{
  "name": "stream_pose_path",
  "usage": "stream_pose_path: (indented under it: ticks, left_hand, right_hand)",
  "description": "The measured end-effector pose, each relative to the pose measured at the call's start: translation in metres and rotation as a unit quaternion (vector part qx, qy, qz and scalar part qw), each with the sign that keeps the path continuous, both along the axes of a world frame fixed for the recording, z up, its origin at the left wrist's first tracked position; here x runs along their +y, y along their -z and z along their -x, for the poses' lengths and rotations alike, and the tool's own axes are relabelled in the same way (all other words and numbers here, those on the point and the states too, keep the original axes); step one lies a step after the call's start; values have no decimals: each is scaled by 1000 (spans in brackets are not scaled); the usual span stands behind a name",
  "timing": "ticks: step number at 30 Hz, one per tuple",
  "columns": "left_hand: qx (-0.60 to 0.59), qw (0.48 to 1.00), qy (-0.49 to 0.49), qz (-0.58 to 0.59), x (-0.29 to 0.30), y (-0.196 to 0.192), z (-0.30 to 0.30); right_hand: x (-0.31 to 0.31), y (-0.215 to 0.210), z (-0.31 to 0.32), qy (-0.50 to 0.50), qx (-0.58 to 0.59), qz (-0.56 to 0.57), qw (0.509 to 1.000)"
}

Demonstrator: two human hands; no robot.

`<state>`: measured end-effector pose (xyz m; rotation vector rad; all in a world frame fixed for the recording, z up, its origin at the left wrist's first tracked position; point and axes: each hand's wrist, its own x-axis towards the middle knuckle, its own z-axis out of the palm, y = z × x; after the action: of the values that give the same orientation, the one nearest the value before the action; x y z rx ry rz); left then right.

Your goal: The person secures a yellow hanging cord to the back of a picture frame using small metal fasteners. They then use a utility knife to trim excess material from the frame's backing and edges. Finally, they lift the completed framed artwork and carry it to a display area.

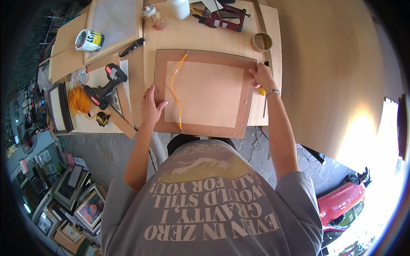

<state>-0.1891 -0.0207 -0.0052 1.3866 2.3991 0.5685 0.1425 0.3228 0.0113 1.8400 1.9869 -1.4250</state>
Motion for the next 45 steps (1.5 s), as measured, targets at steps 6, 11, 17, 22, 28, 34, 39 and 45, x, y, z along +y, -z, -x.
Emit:
stream_pose_path:
  ticks: [6,11,17,22,28,34,39,45]
  left_hand:
    - [20,1000,19,9,-2,2,2]
    - [25,999,20,20,-1,1,2]
    - [112,991,-10,73,25,-38,-17]
    - [73,986,113,93,77,-60,-121]
    - [51,986,75,141,97,-35,-176]
    - [47,990,62,118,92,-26,-177]
    - [46,992,60,102,91,-23,-179]
    - [19,994,51,92,90,-21,-178]
  right_hand:
    - [-5,-3,11,2,-31,-1,1000]
    - [-6,-10,11,16,-19,16,1000]
    - [5,-8,8,19,-73,40,996]
    - [6,7,6,-90,-104,-219,966]
    - [-9,12,5,-159,-70,-269,947]
    - [-32,9,-11,-116,-30,-221,968]
    - [-20,14,-12,-89,-21,-228,969]
    - [-51,15,-30,-75,-23,-220,972]
